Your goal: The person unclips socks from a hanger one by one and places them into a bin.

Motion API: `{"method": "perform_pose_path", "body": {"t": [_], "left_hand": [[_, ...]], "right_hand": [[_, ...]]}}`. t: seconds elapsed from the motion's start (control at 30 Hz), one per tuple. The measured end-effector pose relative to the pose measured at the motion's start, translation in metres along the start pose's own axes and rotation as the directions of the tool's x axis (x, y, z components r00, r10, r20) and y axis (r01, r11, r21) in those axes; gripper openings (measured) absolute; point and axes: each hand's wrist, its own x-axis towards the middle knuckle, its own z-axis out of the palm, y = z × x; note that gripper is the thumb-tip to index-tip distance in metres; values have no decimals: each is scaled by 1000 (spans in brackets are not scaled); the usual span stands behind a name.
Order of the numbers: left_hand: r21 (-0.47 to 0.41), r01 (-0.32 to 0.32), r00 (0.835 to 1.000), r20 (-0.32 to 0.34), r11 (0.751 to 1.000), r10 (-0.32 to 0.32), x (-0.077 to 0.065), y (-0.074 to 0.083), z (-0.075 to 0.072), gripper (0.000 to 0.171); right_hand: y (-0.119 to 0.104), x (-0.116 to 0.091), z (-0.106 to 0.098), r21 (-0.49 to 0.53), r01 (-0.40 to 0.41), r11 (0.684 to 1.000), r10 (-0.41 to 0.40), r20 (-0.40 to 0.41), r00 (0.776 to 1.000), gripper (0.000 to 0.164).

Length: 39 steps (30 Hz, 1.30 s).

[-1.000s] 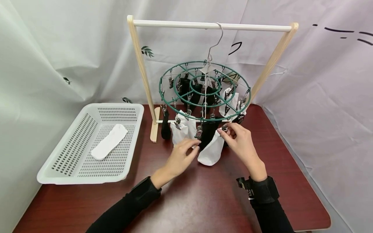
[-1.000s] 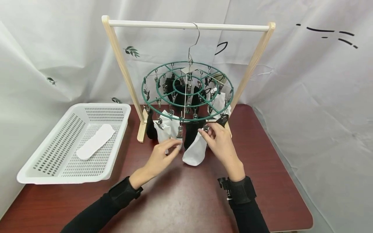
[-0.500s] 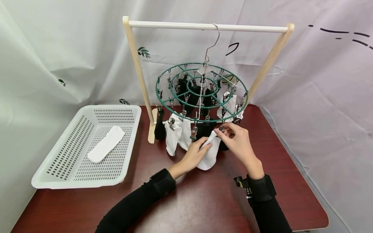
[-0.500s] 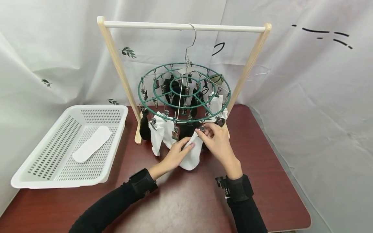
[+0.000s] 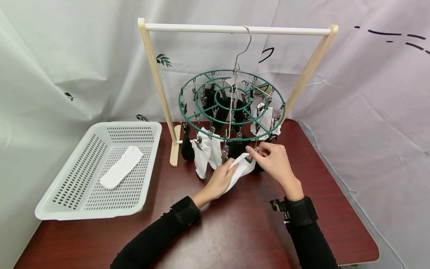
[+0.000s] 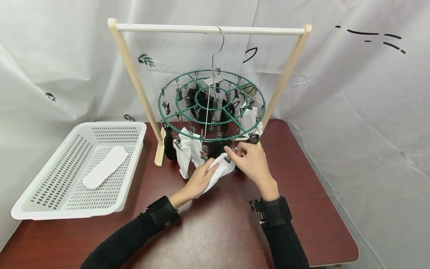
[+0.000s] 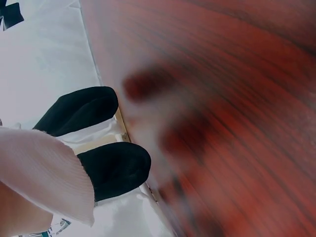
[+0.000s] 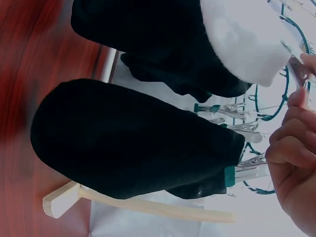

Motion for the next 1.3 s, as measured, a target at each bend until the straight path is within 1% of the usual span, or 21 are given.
{"method": "perform_pose_path", "body": {"t": [0.1,0.23,0.4,0.6,0.73,0.87,0.97,1.03,1.13,1.2,1.3], "left_hand": [[4,5,1000,-2,1000,-5,-1,-1,-2,14],[13,13,1000,-6,1000,-12,-3,-2,-4,15],[22,17,1000,0,1000,-17,-6,-1,-6,16],[19,3,1000,-6,1000,-3,-8,-1,-9,16],[35,-1,1000,-20,999,2,-10,-2,-12,15],[70,8,1000,-25,998,-6,-17,-2,-20,12],[92,14,1000,1,996,-14,-26,3,-33,10],[108,9,999,30,994,-12,-33,10,-45,10],[135,4,998,64,991,-12,-42,22,-68,10],[147,11,997,76,989,-22,-49,30,-86,9],[163,31,997,63,986,-42,-57,39,-116,10]], "right_hand": [[0,0,2,34,2,999,-2,13,1000,56],[0,1,5,68,31,997,-32,17,999,56],[1,3,9,74,103,992,-104,1,995,54],[1,4,10,94,185,978,-185,-9,983,52],[0,4,10,104,188,977,-186,-24,982,51],[-2,3,8,103,166,981,-163,-41,986,52],[-2,3,7,104,156,982,-151,-59,987,54],[-2,2,6,103,158,982,-150,-76,986,55],[-2,3,6,106,161,981,-152,-93,984,56],[-3,3,6,108,161,981,-151,-96,984,56],[-4,3,6,113,150,982,-142,-77,987,56]]}}
